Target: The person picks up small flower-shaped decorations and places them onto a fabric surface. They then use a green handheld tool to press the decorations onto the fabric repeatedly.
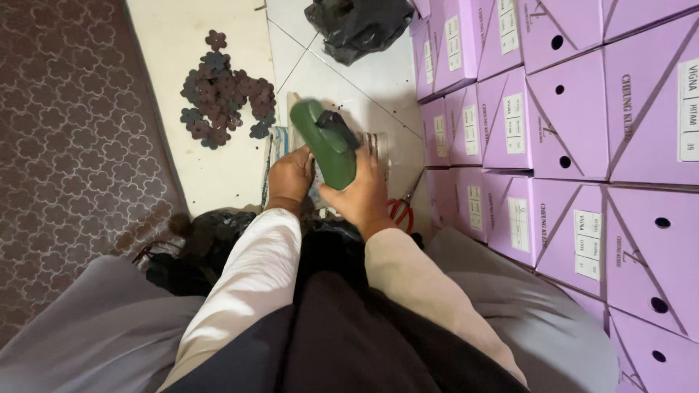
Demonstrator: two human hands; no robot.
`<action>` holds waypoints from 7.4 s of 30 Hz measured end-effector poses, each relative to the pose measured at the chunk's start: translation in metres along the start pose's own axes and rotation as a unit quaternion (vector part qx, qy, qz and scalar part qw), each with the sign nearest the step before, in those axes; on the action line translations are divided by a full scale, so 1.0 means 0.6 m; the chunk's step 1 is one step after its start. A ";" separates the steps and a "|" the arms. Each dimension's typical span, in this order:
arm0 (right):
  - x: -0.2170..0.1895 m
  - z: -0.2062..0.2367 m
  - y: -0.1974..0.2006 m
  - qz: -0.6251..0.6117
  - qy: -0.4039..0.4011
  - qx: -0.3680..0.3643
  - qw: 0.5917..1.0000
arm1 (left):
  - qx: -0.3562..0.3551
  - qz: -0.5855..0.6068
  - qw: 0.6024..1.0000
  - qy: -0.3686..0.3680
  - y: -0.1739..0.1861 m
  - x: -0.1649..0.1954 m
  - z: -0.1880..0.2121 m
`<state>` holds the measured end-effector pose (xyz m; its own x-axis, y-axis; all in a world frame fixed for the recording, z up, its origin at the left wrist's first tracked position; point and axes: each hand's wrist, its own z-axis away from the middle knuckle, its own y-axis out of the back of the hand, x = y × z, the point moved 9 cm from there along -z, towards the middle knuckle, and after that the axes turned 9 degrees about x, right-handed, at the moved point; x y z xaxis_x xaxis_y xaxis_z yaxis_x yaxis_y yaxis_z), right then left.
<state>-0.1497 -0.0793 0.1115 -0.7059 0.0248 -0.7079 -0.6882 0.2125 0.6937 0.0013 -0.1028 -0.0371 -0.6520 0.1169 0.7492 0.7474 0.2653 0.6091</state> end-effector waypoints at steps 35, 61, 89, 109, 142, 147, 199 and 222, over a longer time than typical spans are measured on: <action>-0.004 0.010 -0.012 0.051 0.098 0.055 0.992 | -0.001 -0.042 0.999 -0.028 0.005 0.006 -0.011; 0.156 0.008 0.028 0.210 -0.015 0.205 0.956 | 0.004 -0.048 0.998 -0.041 0.018 0.017 -0.008; 0.042 -0.033 -0.127 -0.014 0.094 -0.096 0.991 | 0.075 -0.054 0.987 0.130 0.038 -0.031 -0.003; 0.034 -0.030 -0.103 -0.057 0.115 -0.049 0.991 | 0.002 -0.044 0.993 0.106 -0.005 -0.040 -0.020; 0.028 -0.047 -0.084 -0.107 0.070 0.007 0.992 | -0.038 0.365 0.844 0.391 -0.051 -0.109 -0.038; 0.032 -0.049 -0.079 -0.029 0.062 0.027 0.997 | -0.014 0.241 0.913 0.329 -0.015 -0.092 -0.045; 0.098 -0.045 -0.121 -0.078 -0.087 -0.026 0.993 | 0.012 0.380 0.856 0.350 -0.061 -0.103 -0.014; 0.151 -0.002 -0.188 -0.131 -0.068 -0.120 0.982 | 0.026 0.054 0.959 0.275 -0.004 -0.040 0.020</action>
<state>-0.1365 -0.1021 -0.0308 -0.4818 0.1341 -0.8660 -0.8742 -0.0062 0.4855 0.0138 -0.0946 -0.0594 -0.3944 -0.3736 0.8396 0.7901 0.3287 0.5174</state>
